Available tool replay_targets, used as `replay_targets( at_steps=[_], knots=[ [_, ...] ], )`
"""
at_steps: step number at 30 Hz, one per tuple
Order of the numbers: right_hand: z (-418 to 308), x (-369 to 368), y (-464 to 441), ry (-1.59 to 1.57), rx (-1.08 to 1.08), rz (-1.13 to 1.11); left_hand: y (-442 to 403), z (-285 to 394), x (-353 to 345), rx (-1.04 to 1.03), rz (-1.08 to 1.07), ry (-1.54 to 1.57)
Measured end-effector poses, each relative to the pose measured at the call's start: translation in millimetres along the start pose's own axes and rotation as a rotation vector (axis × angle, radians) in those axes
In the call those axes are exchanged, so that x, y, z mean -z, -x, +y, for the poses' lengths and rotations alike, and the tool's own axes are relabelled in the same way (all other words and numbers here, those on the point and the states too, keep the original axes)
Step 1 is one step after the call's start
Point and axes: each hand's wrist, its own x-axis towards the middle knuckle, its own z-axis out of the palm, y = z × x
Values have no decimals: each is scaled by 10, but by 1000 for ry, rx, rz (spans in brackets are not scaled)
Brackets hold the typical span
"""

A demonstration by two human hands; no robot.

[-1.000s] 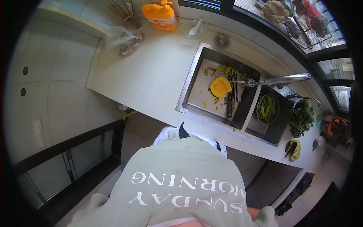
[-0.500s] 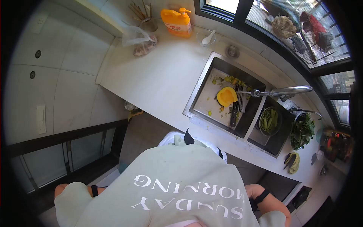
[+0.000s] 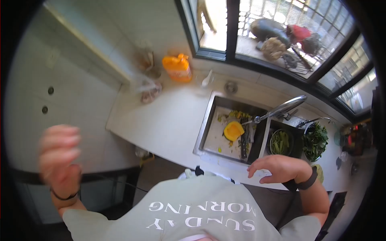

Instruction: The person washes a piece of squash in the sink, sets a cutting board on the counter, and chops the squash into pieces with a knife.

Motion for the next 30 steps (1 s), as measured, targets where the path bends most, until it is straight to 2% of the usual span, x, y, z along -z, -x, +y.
replay_targets(
  at_steps=[2, 3, 6, 7, 12, 15, 16, 17, 18, 19, 20, 21, 22, 23, 24, 25, 26, 28, 30],
  knots=[
    [-263, 161, 21, 100, -10, 79, 158, 58, 588, -349, 361, -74],
    [-380, 235, 33, 187, -26, 105, 16, 223, 699, -378, 386, -87],
    [-658, 399, 85, 344, 20, 234, -341, 867, 716, -1117, 656, -106],
    [-735, 438, 116, 388, 8, 251, -416, 1009, 674, -1270, 705, -170],
    [-1089, 536, 343, 459, -19, 292, -500, 1064, 535, -1410, 853, -369],
    [-1092, 576, 461, 471, 38, 494, -708, 910, 327, -1379, 1082, -379],
    [-979, 572, 477, 492, 69, 499, -988, 758, 88, -1462, 1187, 49],
    [-797, 573, 492, 383, 134, 676, -1268, 601, -156, -1585, 1269, 486],
    [-622, 586, 502, 279, 196, 855, -1479, 207, -443, -1267, 1497, 418],
    [-446, 569, 470, 182, 239, 1026, -1685, -197, -778, -907, 1319, 340],
    [-153, 564, 452, 107, 260, 1169, -2022, -552, -1124, -677, 1144, 440],
    [74, 541, 429, -149, 326, 1313, -2356, -900, -1470, -435, 964, 498],
    [271, 513, 406, -422, 392, 1426, -2631, -1240, -1874, -94, 808, 754],
    [455, 510, 409, -406, 393, 1420, -2891, -1697, -2303, 106, 661, 814],
    [642, 532, 425, -454, 379, 1604, -3100, -2031, -2714, 321, 630, 721],
    [831, 557, 437, -503, 369, 1790, -3232, -2201, -2941, 472, 537, 564],
    [1030, 563, 447, -478, 332, 1884, -3352, -2342, -3148, 614, 443, 404],
    [1384, 532, 504, -482, 201, 1983, -3627, -2720, -3649, 718, 441, 222],
    [1744, 432, 611, -461, 134, 1990, -3889, -3077, -4138, 934, 435, 262]
  ],
)
